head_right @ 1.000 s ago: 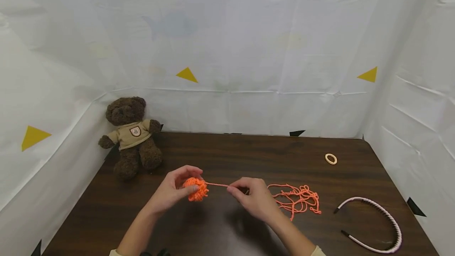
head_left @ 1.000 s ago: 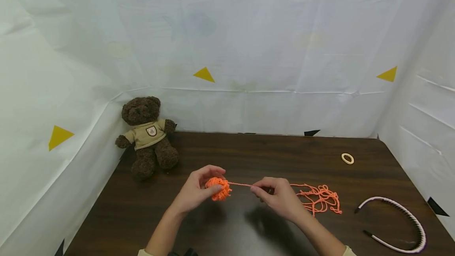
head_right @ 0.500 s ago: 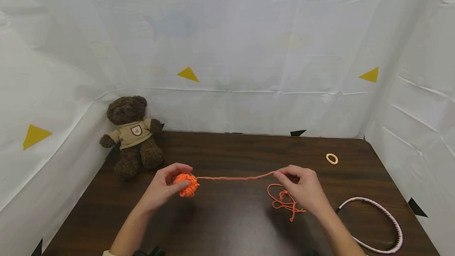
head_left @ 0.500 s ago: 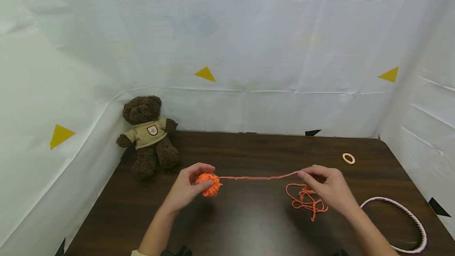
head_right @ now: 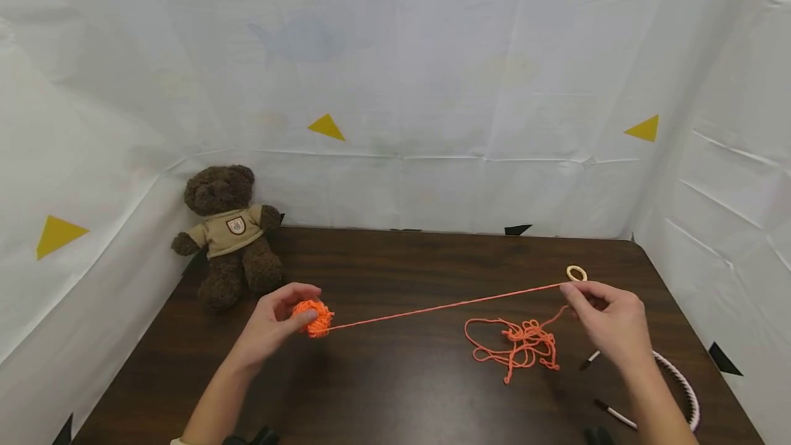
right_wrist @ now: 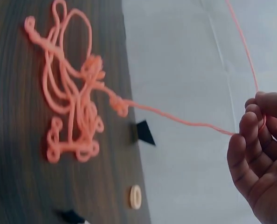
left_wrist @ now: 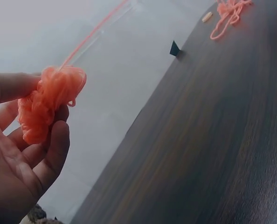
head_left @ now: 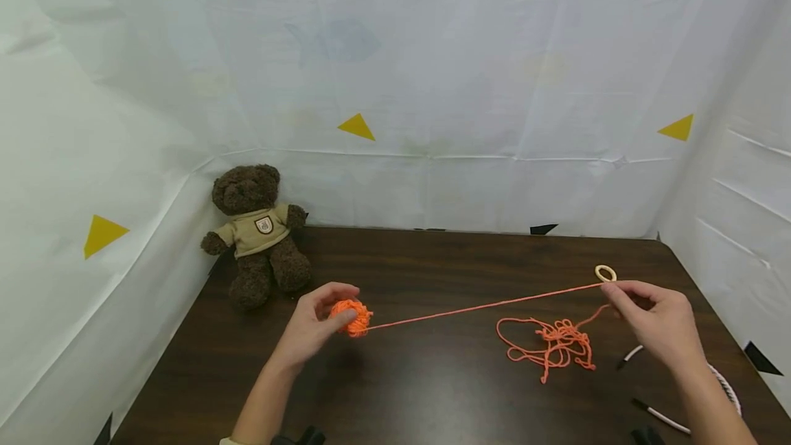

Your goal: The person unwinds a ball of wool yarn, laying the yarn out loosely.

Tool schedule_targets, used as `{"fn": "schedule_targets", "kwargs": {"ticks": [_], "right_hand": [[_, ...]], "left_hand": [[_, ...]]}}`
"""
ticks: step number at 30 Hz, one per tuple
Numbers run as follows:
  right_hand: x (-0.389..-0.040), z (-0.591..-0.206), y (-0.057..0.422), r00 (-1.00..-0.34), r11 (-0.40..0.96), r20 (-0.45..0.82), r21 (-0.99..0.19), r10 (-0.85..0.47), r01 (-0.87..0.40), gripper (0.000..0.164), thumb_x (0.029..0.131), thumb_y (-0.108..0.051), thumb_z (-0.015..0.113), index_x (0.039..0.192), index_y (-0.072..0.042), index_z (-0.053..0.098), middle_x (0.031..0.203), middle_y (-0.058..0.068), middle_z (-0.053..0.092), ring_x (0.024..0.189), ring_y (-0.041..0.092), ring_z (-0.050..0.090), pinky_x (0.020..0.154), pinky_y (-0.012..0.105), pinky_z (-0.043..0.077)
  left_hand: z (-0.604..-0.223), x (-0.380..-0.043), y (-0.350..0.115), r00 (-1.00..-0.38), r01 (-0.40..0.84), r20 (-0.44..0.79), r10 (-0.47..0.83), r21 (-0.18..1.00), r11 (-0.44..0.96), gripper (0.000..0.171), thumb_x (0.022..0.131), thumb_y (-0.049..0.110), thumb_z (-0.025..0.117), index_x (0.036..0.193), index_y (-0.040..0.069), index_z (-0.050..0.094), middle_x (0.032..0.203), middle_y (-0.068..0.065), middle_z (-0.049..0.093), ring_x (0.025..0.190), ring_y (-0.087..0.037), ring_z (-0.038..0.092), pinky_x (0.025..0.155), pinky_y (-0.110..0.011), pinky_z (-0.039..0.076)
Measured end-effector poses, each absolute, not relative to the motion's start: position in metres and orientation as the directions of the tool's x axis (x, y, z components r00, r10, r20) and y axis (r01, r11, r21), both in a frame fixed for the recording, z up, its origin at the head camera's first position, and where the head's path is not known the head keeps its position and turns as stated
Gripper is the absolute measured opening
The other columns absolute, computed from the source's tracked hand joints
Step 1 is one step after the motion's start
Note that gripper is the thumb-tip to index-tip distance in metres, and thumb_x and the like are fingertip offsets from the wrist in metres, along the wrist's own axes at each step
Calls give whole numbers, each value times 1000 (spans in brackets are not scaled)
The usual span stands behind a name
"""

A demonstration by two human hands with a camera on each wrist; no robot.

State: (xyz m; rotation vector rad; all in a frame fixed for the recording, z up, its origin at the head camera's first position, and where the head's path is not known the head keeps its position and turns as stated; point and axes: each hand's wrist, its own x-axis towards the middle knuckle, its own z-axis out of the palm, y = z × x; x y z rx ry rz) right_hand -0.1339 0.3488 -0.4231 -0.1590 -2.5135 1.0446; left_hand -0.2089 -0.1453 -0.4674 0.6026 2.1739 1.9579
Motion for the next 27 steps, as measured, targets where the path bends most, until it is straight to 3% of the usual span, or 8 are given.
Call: {"fn": "schedule_targets", "kwargs": {"ticks": [5,9,13,19,27], "right_hand": [[-132,-426,364,-876,718,336,-696,346,16,34,94,-27,68,101,6,73,60,-16,64,53,-2,58,46,20,42],[-132,-430,376,-851,723,342,-688,398,62,36,93,-28,68,100,7,73,58,-21,61,51,-3,55,46,21,39],[-134,-440,383,-848,743,311,-655,429,136,38,93,-32,68,99,5,73,58,-13,64,51,-2,51,47,24,37],[-137,-460,383,-945,814,145,-557,292,166,43,96,-37,64,102,5,72,78,10,71,66,11,57,52,29,42],[-142,-475,368,-993,834,-41,-541,107,112,45,96,-42,61,112,-1,71,92,10,72,77,23,65,61,41,50]], "left_hand": [[-468,-209,-153,-926,181,140,351,980,87,31,93,14,69,123,9,64,122,-11,62,97,-23,63,68,-32,53],[-470,-209,-160,-933,163,131,335,984,69,33,93,14,69,124,7,62,124,-16,60,89,-22,64,64,-31,54],[-471,-209,-162,-929,164,141,342,986,41,34,94,12,68,125,2,60,124,-22,58,88,-19,64,63,-30,55],[-471,-208,-152,-912,170,153,380,985,11,33,95,10,66,126,0,59,127,-27,55,91,-19,63,65,-28,53],[-467,-205,-135,-903,175,150,402,984,25,31,94,12,67,123,5,62,124,-15,60,96,-22,62,68,-27,53]]}}
